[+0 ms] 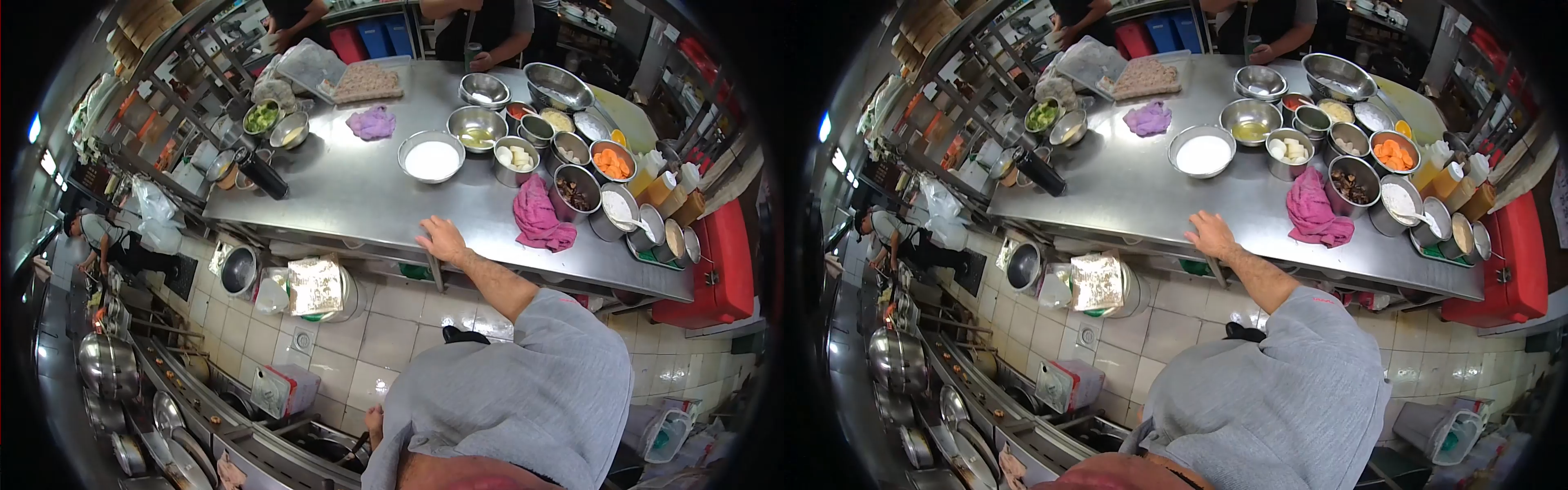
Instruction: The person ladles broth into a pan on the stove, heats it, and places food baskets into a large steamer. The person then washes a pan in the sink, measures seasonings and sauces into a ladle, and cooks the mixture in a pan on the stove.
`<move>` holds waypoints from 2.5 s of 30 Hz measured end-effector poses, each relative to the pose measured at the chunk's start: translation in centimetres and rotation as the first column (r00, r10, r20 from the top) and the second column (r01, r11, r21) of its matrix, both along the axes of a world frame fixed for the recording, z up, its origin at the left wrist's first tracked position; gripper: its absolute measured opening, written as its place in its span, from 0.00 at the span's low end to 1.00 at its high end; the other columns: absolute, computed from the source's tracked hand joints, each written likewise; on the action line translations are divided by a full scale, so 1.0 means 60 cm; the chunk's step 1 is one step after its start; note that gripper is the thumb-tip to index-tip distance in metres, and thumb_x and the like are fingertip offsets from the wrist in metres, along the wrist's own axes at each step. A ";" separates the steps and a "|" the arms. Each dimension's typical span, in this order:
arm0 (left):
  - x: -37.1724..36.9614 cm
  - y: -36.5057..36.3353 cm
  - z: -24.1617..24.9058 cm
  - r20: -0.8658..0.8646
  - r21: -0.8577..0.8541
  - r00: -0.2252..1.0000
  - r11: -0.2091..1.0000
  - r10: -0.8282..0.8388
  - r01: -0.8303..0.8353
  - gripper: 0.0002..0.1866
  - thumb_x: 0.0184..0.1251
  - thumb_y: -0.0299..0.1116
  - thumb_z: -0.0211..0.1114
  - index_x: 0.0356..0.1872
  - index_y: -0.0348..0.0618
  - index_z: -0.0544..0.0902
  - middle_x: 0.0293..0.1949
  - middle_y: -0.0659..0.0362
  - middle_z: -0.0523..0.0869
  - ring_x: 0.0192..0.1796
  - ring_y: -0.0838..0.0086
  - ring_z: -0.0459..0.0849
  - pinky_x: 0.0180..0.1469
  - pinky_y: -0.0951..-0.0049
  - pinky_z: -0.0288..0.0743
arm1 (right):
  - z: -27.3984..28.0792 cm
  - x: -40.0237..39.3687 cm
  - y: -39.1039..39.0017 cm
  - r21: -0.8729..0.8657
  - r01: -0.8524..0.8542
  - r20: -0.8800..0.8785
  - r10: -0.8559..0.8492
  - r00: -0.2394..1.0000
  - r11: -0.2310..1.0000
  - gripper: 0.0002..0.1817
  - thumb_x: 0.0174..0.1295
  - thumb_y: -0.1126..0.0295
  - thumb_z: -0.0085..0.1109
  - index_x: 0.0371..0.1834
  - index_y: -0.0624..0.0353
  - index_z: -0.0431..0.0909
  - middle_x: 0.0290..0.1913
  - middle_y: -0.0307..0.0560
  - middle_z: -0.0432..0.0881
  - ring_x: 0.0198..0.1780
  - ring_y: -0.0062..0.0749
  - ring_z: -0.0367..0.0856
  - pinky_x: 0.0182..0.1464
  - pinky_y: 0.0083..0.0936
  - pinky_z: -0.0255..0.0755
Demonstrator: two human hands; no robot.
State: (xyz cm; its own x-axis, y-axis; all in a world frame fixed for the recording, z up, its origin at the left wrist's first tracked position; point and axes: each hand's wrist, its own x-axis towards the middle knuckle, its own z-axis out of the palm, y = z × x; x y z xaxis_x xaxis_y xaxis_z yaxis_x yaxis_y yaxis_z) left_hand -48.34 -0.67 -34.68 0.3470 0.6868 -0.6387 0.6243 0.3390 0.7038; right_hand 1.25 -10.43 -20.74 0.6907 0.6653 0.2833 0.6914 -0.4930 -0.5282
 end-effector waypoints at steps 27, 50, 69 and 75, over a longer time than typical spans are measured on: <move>-0.021 0.081 -0.226 -0.123 0.152 0.986 0.980 -0.112 0.130 0.12 0.54 0.33 0.65 0.34 0.33 0.80 0.30 0.55 0.83 0.31 0.71 0.80 0.38 0.72 0.74 | -0.002 0.001 0.007 -0.017 0.035 0.032 -0.034 0.999 0.999 0.14 0.59 0.58 0.51 0.38 0.58 0.72 0.38 0.49 0.72 0.43 0.43 0.71 0.48 0.36 0.63; -0.030 0.071 -0.213 -0.193 0.145 0.978 0.984 -0.076 0.105 0.16 0.51 0.37 0.66 0.33 0.33 0.80 0.31 0.54 0.83 0.34 0.72 0.80 0.40 0.73 0.74 | -0.011 0.006 0.012 0.003 0.055 0.103 -0.055 0.993 0.998 0.13 0.58 0.59 0.54 0.34 0.58 0.74 0.34 0.47 0.73 0.39 0.41 0.72 0.43 0.33 0.64; 0.007 0.052 -0.059 -0.204 0.167 0.977 0.981 -0.064 0.099 0.14 0.50 0.34 0.67 0.35 0.34 0.81 0.33 0.53 0.84 0.36 0.70 0.80 0.41 0.71 0.73 | 0.004 -0.001 0.012 -0.014 0.059 0.095 -0.058 0.994 0.998 0.13 0.58 0.59 0.53 0.32 0.58 0.73 0.35 0.48 0.73 0.40 0.43 0.72 0.44 0.35 0.62; 0.008 0.049 -0.059 -0.228 0.144 0.966 0.977 -0.120 0.156 0.15 0.50 0.35 0.67 0.35 0.33 0.81 0.32 0.53 0.84 0.36 0.70 0.80 0.41 0.71 0.73 | 0.003 0.000 0.012 -0.031 0.052 0.070 -0.049 0.996 0.998 0.13 0.58 0.60 0.53 0.33 0.59 0.72 0.35 0.48 0.72 0.41 0.42 0.72 0.45 0.35 0.62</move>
State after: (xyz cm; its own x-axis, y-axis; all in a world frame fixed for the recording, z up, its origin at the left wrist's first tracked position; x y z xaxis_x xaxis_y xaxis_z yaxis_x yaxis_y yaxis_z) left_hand -47.83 2.30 -38.20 0.3111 0.7408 -0.5954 0.8006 0.1333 0.5842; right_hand 1.23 -9.70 -20.58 0.7031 0.6398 0.3104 0.6997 -0.5442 -0.4629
